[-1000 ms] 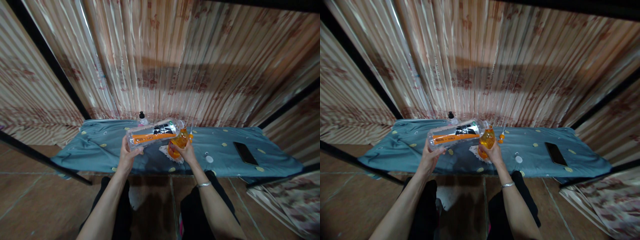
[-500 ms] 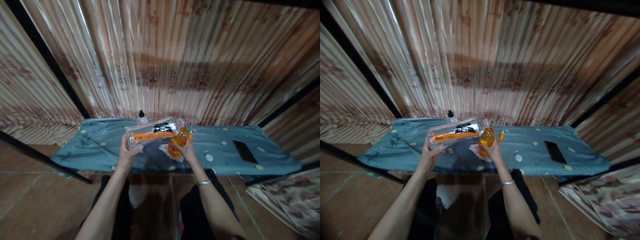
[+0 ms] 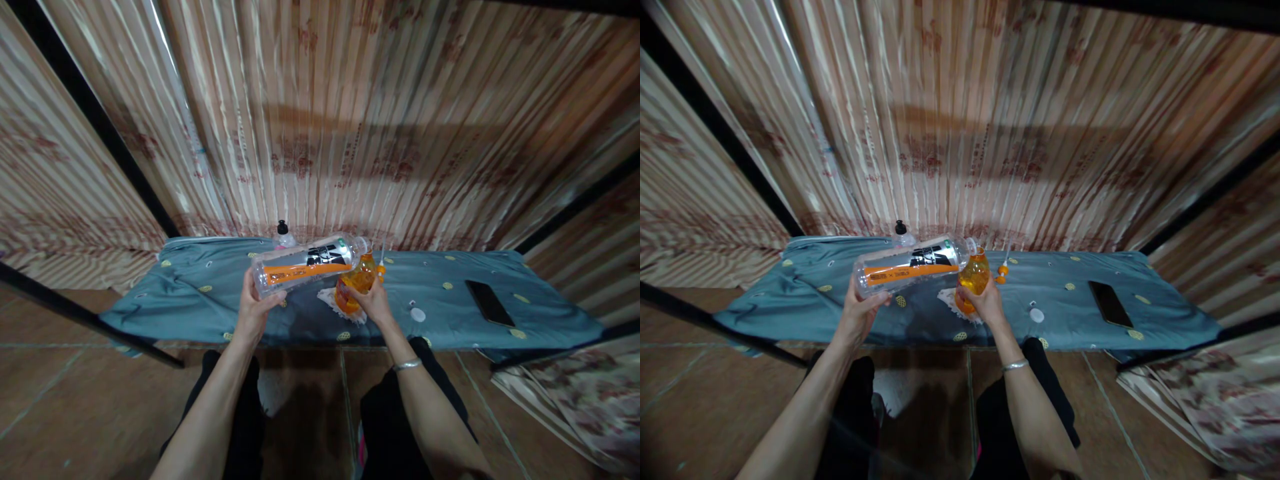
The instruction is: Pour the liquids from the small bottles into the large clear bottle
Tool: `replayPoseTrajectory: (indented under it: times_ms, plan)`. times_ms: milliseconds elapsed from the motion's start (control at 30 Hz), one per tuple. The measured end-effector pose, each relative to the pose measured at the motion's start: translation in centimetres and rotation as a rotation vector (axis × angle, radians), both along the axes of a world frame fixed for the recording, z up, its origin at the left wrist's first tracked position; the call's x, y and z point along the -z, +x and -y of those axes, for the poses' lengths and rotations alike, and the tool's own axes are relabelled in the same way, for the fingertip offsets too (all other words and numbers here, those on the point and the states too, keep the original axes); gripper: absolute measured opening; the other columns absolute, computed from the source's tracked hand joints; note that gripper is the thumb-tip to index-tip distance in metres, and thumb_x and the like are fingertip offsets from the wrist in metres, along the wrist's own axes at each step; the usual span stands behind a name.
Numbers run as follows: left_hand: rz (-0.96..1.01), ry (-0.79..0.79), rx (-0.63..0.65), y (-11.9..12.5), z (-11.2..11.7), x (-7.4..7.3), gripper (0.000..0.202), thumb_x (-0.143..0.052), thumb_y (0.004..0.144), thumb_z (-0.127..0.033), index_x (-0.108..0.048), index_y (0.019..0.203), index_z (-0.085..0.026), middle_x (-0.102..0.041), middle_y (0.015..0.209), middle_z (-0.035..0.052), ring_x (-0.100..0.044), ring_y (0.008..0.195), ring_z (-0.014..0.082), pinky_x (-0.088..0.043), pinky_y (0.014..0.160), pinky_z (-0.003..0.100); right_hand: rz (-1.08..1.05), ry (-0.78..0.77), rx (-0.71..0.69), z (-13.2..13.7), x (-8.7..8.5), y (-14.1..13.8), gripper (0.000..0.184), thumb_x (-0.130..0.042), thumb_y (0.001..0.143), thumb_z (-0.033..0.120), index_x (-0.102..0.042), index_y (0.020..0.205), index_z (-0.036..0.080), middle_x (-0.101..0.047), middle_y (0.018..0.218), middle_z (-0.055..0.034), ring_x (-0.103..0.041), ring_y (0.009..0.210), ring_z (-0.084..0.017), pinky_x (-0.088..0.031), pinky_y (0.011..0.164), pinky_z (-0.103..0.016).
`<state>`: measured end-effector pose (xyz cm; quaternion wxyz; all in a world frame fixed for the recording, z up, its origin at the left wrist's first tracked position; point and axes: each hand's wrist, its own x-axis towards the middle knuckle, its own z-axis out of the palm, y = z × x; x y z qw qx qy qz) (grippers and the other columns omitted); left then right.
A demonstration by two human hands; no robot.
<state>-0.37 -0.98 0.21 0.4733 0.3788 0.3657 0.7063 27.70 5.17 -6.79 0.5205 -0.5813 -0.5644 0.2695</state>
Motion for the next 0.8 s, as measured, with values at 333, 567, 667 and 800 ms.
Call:
replayPoseTrajectory:
  times_ms: [333, 567, 667, 800]
  plan:
    - [0.002, 0.018, 0.001, -0.03, 0.12, -0.1, 0.079, -0.103, 0.05, -0.025, -0.064, 0.119, -0.026, -0.074, 0.098, 0.001, -0.067, 0.071, 0.0152, -0.051, 0.052, 0.021, 0.013, -0.013, 0.013, -0.22, 0.38, 0.16, 0.082, -0.087, 0.062, 0.066, -0.063, 0.125, 0.02, -0.08, 0.124, -0.0197, -0.076, 0.117, -0.042, -0.06, 0.102, -0.057]
    - [0.012, 0.009, -0.005, 0.09, 0.15, -0.26, 0.078, -0.103, 0.048, -0.025, -0.064, 0.117, -0.024, -0.073, 0.096, 0.0001, -0.066, 0.069, 0.0133, -0.051, 0.051, 0.019, -0.008, -0.009, -0.01, -0.09, 0.25, 0.1, 0.079, -0.087, 0.064, 0.064, -0.062, 0.125, 0.02, -0.081, 0.122, -0.0184, -0.076, 0.116, -0.041, -0.059, 0.103, -0.056]
    - [0.016, -0.001, -0.013, 0.1, 0.16, -0.29, 0.081, -0.103, 0.046, -0.025, -0.064, 0.118, -0.025, -0.073, 0.096, 0.0, -0.066, 0.07, 0.0137, -0.052, 0.051, 0.019, -0.016, -0.015, -0.001, -0.01, 0.11, 0.01, 0.075, -0.088, 0.064, 0.062, -0.063, 0.122, 0.021, -0.082, 0.118, -0.0171, -0.077, 0.115, -0.041, -0.061, 0.102, -0.056]
    - [0.005, -0.002, -0.014, 0.01, 0.1, -0.15, 0.083, -0.104, 0.047, -0.025, -0.064, 0.119, -0.025, -0.074, 0.097, 0.0004, -0.067, 0.072, 0.0151, -0.052, 0.051, 0.02, -0.014, -0.025, 0.002, 0.08, -0.06, -0.09, 0.072, -0.088, 0.064, 0.059, -0.064, 0.121, 0.022, -0.082, 0.116, -0.0154, -0.078, 0.113, -0.04, -0.062, 0.099, -0.054]
